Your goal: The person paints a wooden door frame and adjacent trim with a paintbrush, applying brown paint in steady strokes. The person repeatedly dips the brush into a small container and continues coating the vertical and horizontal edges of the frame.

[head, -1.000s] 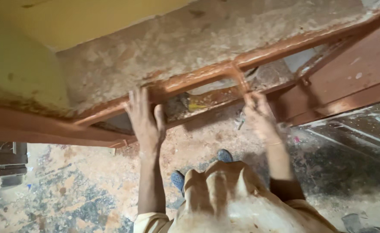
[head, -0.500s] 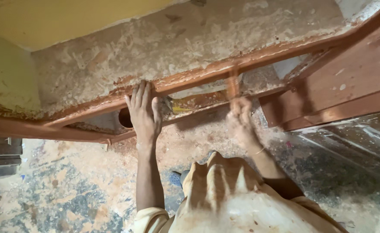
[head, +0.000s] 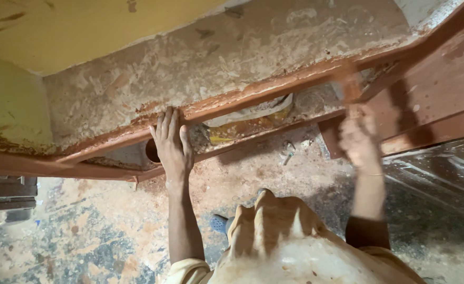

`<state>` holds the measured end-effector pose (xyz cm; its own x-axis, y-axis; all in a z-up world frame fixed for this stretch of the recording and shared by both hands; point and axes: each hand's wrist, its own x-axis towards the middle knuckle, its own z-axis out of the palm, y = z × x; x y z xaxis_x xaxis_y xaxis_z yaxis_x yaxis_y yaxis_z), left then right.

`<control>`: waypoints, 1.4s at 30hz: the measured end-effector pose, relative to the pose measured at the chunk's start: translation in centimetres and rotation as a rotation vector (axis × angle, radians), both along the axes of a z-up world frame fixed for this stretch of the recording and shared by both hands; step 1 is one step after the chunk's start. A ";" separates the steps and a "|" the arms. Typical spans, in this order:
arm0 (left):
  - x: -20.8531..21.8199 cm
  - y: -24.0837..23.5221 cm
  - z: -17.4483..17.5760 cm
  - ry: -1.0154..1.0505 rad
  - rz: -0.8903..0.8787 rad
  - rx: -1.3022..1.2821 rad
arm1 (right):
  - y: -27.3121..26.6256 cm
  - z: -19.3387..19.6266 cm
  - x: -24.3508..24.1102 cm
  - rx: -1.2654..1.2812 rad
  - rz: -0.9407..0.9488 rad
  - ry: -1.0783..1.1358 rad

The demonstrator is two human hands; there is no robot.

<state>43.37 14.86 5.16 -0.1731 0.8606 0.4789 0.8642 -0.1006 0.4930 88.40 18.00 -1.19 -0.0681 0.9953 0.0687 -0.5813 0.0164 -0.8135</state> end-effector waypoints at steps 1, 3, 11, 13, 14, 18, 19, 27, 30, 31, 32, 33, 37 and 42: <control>0.1 0.1 -0.2 0.001 0.007 0.007 | 0.0 0.0 1.3 -0.003 -0.057 0.091; 0.2 0.2 -0.5 0.003 0.022 0.019 | 0.1 -0.1 3.4 -0.209 -0.547 -0.170; 0.0 0.3 -0.5 0.020 0.016 0.018 | 3.1 -2.2 0.3 -0.044 -0.169 -0.178; 0.2 0.3 -0.5 0.013 0.017 0.019 | 2.1 -3.3 -4.7 0.185 -0.087 -0.093; 0.3 0.2 -0.5 0.006 0.018 0.019 | 0.7 -3.3 -6.0 0.153 0.055 -0.110; 0.4 0.0 -0.1 0.000 0.017 -0.005 | -3.4 -1.9 -7.6 -0.024 0.515 -0.135; 0.3 0.0 -0.1 0.005 0.009 -0.005 | -3.3 -1.3 -7.0 0.043 0.426 -0.121; 0.2 0.1 -0.4 0.006 0.000 0.019 | -0.4 1.2 -4.1 -0.059 -0.288 0.010; 0.2 0.0 -0.5 -0.020 0.000 0.022 | -0.6 -0.9 -10.6 0.091 -0.144 -0.024; 0.2 0.1 -0.5 -0.026 0.002 0.019 | -2.1 -2.0 -13.6 -0.038 -0.079 0.021; 0.2 0.1 -0.5 -0.033 0.005 0.016 | -3.0 -2.8 -15.9 -0.013 0.010 -0.064; 0.2 0.1 -0.5 -0.039 0.007 0.015 | -3.6 -3.3 -17.5 0.015 0.100 -0.147; 0.0 0.0 -0.4 -0.047 -0.002 0.007 | -4.7 -4.0 -18.9 0.178 0.539 -0.064; -0.2 -0.1 -0.3 -0.030 -0.023 0.011 | -4.8 -2.1 -12.0 -0.126 0.442 0.074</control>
<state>43.19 14.81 4.85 -0.1681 0.8591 0.4835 0.8463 -0.1257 0.5176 76.37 13.17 -3.27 -0.4875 0.8726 -0.0303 -0.5665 -0.3426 -0.7495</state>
